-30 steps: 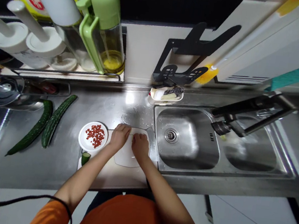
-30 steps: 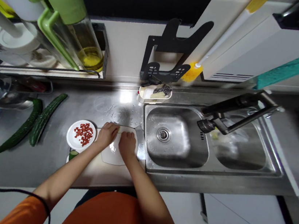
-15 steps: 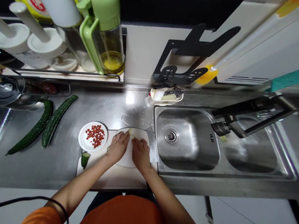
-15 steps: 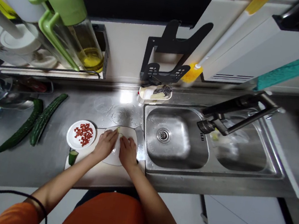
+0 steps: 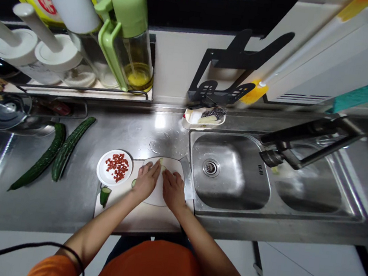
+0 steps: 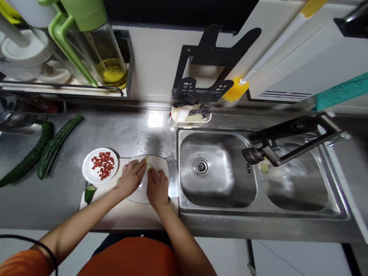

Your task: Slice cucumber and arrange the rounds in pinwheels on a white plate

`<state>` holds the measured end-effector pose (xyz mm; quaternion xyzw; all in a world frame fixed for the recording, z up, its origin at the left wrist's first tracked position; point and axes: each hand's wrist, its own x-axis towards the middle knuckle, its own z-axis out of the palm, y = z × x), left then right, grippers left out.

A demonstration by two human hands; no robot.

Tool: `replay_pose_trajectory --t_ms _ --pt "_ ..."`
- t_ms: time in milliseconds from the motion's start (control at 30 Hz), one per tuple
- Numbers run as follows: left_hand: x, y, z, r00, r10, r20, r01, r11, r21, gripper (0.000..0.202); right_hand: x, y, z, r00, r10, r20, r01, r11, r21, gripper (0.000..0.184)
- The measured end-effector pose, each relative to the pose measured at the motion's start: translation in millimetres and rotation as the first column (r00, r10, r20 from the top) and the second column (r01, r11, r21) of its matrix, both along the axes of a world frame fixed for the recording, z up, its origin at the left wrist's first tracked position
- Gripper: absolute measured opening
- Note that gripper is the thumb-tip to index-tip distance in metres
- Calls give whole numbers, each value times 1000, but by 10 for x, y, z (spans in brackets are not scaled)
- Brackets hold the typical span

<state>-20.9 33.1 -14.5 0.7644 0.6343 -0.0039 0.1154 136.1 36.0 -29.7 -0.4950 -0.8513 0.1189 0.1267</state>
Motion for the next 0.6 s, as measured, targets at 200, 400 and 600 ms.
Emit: replay_pose_trajectory --t_ms 200,400,600 --pt "26 6 2 1000 6 -16 -7 1000 -6 53 -2 -6 2 1000 -4 10 4 1000 -6 42" --pt "40 11 10 1000 17 -13 -18 1000 -8 52 -5 -11 5 1000 -4 31 4 1000 -18 44" --pt "-33 3 119 989 63 131 -72 995 65 47 9 -14 50 1000 -2 10 2 999 -46 43"
